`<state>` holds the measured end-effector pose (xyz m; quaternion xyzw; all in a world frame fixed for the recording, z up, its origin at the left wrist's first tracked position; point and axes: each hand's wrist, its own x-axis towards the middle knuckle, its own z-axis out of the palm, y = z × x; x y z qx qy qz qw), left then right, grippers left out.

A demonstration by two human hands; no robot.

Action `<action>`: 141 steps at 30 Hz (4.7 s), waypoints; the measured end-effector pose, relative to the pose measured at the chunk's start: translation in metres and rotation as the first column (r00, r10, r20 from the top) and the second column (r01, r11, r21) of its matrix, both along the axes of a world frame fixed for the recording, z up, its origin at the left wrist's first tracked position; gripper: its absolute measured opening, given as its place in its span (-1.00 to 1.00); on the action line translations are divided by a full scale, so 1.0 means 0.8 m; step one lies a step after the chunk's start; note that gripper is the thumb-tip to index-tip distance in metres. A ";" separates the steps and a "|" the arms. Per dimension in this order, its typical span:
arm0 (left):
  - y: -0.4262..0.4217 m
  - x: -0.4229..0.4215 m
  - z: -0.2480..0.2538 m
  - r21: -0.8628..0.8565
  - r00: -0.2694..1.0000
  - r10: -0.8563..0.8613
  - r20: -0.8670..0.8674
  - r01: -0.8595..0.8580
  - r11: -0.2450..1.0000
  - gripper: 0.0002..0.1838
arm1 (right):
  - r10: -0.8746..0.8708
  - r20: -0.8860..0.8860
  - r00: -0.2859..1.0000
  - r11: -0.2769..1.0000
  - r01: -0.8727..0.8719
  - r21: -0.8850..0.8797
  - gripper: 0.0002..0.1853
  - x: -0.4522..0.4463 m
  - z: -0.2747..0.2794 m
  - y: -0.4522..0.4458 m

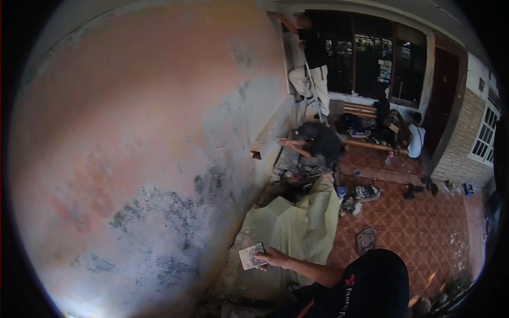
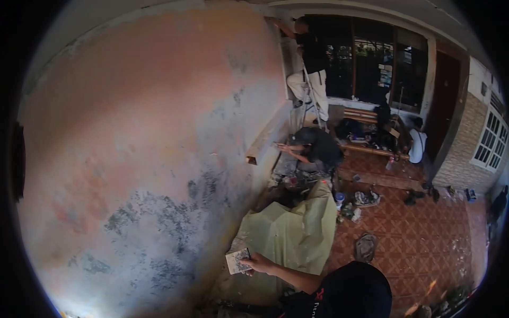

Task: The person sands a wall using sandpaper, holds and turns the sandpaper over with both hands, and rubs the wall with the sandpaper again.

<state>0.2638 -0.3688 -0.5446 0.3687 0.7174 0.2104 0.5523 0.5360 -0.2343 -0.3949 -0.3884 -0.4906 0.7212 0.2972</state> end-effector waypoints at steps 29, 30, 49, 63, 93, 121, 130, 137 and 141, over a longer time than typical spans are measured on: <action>-0.046 0.044 -0.075 -0.168 0.994 -0.112 0.004 0.111 0.979 -0.77 | -0.088 0.082 0.993 0.994 0.093 -0.054 -0.63 0.118 -0.054 0.004; -0.047 0.042 -0.077 -0.173 0.995 -0.103 0.001 0.102 0.980 -0.77 | -0.067 0.079 0.995 0.996 0.072 -0.059 -0.63 0.115 -0.057 0.003; -0.077 0.016 -0.080 -0.210 0.999 -0.038 0.027 0.043 0.977 -0.82 | -0.097 0.123 0.988 0.987 0.112 -0.118 -0.61 0.100 -0.060 -0.011; -0.116 -0.001 -0.089 -0.222 0.999 -0.042 0.010 0.044 0.974 -0.84 | -0.217 0.119 0.969 0.973 0.224 -0.050 -0.63 0.120 -0.039 -0.022; 0.089 0.165 0.356 0.710 0.742 -0.477 0.472 0.001 0.704 -0.85 | -0.422 -0.236 0.875 0.873 0.463 0.156 -0.69 0.079 0.165 -0.122; 0.037 0.179 0.340 0.731 0.780 -0.435 0.449 -0.040 0.681 -0.84 | -0.515 0.044 0.856 0.805 0.465 0.369 -0.51 0.080 0.139 -0.154; 0.042 0.180 0.324 0.769 0.785 -0.479 0.394 0.004 0.639 -0.87 | -0.516 0.159 0.842 0.840 0.460 0.287 -0.61 0.083 0.152 -0.161; 0.040 0.153 0.297 0.788 0.904 -0.370 0.214 0.064 0.612 -0.90 | -0.565 -0.119 0.816 0.802 0.578 0.151 -0.78 0.047 0.145 -0.152; 0.036 0.123 0.295 0.753 0.939 -0.307 0.155 0.089 0.652 -0.88 | -0.460 -0.086 0.884 0.865 0.468 0.179 -0.77 0.021 0.147 -0.142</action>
